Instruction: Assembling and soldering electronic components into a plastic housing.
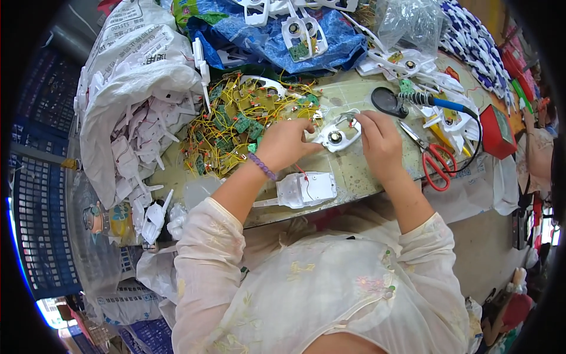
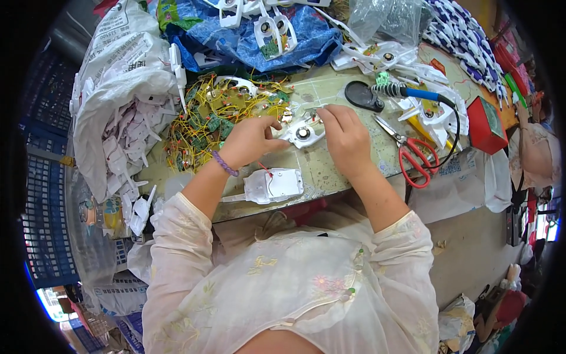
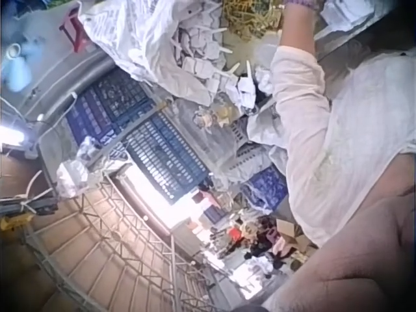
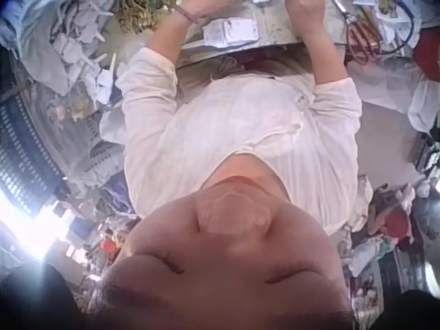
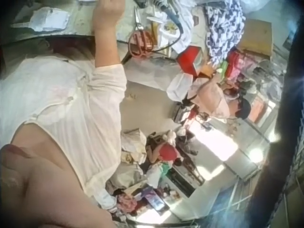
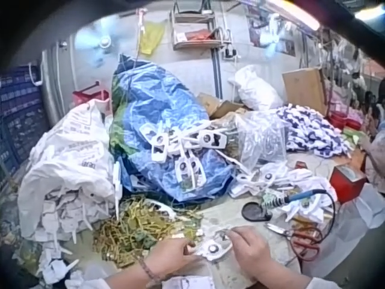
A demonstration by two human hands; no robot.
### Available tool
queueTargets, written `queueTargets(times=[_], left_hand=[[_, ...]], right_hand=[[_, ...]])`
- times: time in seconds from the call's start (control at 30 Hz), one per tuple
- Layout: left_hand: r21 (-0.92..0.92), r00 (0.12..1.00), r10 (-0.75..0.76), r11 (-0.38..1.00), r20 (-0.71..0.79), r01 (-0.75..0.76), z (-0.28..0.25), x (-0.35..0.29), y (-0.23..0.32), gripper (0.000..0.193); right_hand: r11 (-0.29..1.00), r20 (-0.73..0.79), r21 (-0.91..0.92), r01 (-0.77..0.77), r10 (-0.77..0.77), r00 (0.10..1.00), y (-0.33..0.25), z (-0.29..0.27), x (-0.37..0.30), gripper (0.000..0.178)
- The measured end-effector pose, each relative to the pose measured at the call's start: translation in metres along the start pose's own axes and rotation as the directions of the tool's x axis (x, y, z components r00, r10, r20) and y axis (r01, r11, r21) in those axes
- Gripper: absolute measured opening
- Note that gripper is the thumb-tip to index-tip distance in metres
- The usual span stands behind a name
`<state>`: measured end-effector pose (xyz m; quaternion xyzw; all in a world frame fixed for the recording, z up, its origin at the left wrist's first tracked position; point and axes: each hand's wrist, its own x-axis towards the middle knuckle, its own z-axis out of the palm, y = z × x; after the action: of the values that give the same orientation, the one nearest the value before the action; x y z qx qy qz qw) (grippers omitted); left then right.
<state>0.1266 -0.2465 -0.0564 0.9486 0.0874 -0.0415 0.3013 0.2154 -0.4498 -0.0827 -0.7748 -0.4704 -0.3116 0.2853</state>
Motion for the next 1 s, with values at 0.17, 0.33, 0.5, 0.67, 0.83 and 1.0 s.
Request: queueTargets(times=[0.17,0.33,0.5,0.67,0.83,1.0], left_hand=[[-0.499,0.998,0.016,0.865,-0.057,-0.043,-0.002,0.01,-0.005,0.034],[-0.733,0.97,0.094,0.672,0.225,0.105,-0.001,0.01,0.008,0.034],[-0.826,0.95,0.089,0.524,0.298,0.21,-0.001,0.006,0.003,0.023],[-0.89,0.964,0.009,0.388,0.265,0.241,0.005,-0.003,0.007,0.023],[-0.749,0.999,-0.026,0.662,-0.027,-0.003,0.01,-0.019,0.004,0.022],[0.33,0.889,0.235,0.938,-0.393,-0.103,-0.031,-0.09,0.01,0.013]], right_hand=[[0.974,-0.053,0.228,0.009,0.003,0.999,-0.003,0.002,0.0,0.028],[0.933,0.043,0.359,-0.016,0.0,0.999,-0.002,0.0,-0.001,0.028],[0.352,0.206,0.799,-0.487,0.601,0.773,-0.016,0.011,-0.011,0.03],[-0.164,0.637,0.642,-0.749,0.658,0.401,-0.05,-0.006,-0.008,0.027],[-0.017,0.529,0.73,-0.683,0.647,0.549,-0.036,0.002,-0.013,0.022],[0.508,0.491,0.539,-0.672,0.458,0.741,0.0,-0.022,-0.018,0.021]])
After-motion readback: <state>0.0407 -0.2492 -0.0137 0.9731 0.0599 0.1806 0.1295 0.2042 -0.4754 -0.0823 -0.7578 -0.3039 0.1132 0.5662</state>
